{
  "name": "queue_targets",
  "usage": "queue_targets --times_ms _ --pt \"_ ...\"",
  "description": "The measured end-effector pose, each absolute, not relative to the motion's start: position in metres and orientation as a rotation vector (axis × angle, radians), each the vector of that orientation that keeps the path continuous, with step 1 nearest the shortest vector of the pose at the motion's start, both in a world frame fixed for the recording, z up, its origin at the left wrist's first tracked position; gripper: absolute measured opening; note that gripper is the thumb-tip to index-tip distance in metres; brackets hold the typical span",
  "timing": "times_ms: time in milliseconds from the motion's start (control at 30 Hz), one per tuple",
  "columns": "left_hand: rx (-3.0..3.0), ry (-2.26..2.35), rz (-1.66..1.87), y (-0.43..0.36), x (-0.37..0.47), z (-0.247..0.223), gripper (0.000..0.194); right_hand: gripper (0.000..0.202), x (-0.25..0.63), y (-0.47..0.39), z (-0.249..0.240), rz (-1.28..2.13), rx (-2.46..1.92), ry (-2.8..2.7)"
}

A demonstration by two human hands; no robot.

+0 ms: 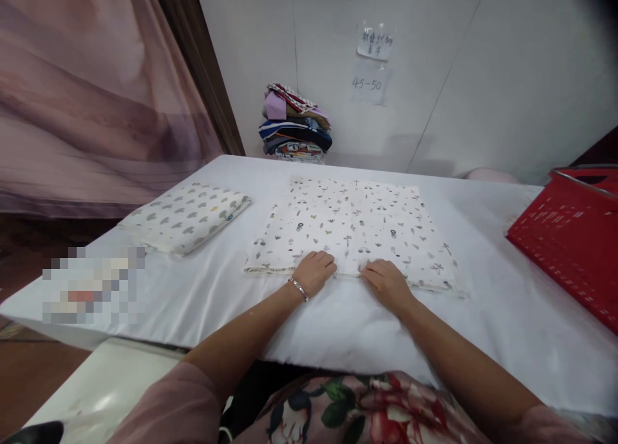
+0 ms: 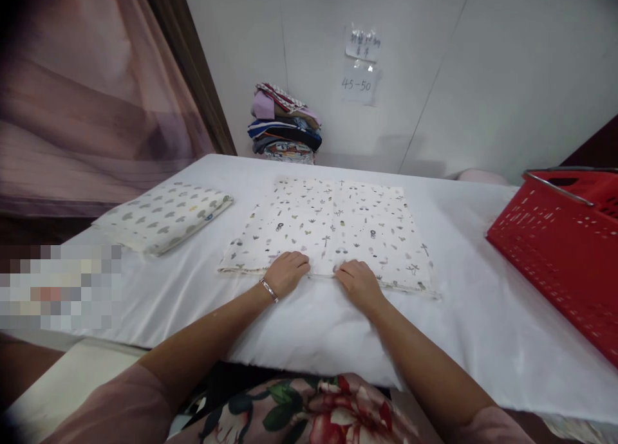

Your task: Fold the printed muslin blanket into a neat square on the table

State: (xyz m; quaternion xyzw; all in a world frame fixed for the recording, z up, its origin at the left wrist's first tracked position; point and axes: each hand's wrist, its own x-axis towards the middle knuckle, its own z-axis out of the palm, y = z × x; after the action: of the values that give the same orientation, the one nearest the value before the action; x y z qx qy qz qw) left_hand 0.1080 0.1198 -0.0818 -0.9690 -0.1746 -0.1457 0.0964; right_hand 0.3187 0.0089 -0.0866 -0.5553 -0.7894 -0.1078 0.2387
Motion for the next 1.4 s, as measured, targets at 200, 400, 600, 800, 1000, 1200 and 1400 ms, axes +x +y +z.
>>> queue_targets --times_ms 200,400,600,800,1000,1200,1400 --pt "-2.866 -0.589 -0.359 0.111 0.107 -0.079 0.015 0.022 0.317 0.008 -0.083 -0.212 -1.587 -2.229" --pt "-2.971 -0.613 -0.3 0.102 0.098 -0.067 0.024 0.024 0.317 0.005 -0.076 -0.131 -1.646 -2.304" --pt "-2.984 -0.629 -0.297 0.101 0.097 -0.064 0.027 0.026 0.319 0.004 -0.065 -0.112 -1.669 -2.467" --pt "-2.922 -0.671 -0.192 0.1 0.11 -0.063 0.021 0.026 0.319 0.007 -0.072 -0.37 -1.599 -2.457" --pt "-2.919 -0.675 -0.252 0.092 0.101 -0.066 0.019 0.033 0.325 -0.004 -0.082 -0.421 -1.559 -2.343" --pt "-2.951 -0.754 -0.374 0.088 0.094 -0.08 0.024 0.034 0.32 -0.007 -0.091 -0.421 -1.528 -2.399" --pt "-3.0 -0.908 -0.484 0.088 0.095 -0.08 0.035 0.04 0.289 0.009 -0.087 -0.492 -1.514 -2.355"
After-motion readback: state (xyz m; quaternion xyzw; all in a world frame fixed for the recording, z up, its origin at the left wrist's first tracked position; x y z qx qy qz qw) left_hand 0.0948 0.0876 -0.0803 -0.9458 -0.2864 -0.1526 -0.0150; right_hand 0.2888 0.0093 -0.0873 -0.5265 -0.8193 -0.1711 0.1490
